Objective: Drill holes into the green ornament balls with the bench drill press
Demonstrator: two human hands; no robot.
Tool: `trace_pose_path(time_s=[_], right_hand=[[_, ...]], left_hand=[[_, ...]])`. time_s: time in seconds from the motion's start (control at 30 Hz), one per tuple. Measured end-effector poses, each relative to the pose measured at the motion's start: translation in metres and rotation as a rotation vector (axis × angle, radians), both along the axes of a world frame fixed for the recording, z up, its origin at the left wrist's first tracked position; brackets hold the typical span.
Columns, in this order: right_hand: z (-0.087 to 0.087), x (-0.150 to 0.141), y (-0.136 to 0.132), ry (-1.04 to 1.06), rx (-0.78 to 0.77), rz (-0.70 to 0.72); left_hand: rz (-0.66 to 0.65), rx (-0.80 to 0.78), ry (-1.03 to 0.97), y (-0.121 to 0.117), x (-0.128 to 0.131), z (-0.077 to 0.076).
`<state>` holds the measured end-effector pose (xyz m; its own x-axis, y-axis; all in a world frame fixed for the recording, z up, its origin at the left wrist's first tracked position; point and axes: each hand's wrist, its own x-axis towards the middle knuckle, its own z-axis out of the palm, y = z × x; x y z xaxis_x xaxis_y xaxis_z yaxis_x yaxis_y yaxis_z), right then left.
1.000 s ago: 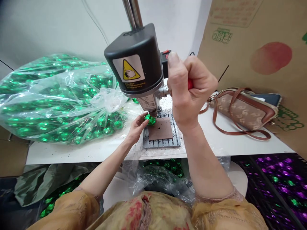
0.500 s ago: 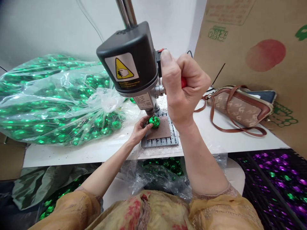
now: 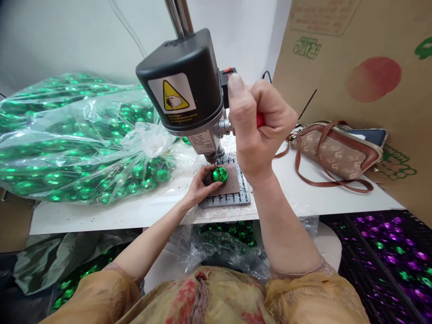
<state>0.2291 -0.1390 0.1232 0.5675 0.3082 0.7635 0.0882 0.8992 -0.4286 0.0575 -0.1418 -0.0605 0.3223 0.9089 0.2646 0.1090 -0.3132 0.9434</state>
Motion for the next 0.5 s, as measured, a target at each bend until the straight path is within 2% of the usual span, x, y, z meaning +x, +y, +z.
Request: trace_pose_path(time_s=[0.23, 0.5], right_hand=[[-0.015, -0.003, -0.016, -0.009, -0.021, -0.012], [-0.024, -0.003, -0.010, 0.001, 0.153, 0.007]], left_hand=[[-0.021, 0.002, 0.025, -0.001, -0.002, -0.001], [0.004, 0.008, 0.024, -0.001, -0.001, -0.002]])
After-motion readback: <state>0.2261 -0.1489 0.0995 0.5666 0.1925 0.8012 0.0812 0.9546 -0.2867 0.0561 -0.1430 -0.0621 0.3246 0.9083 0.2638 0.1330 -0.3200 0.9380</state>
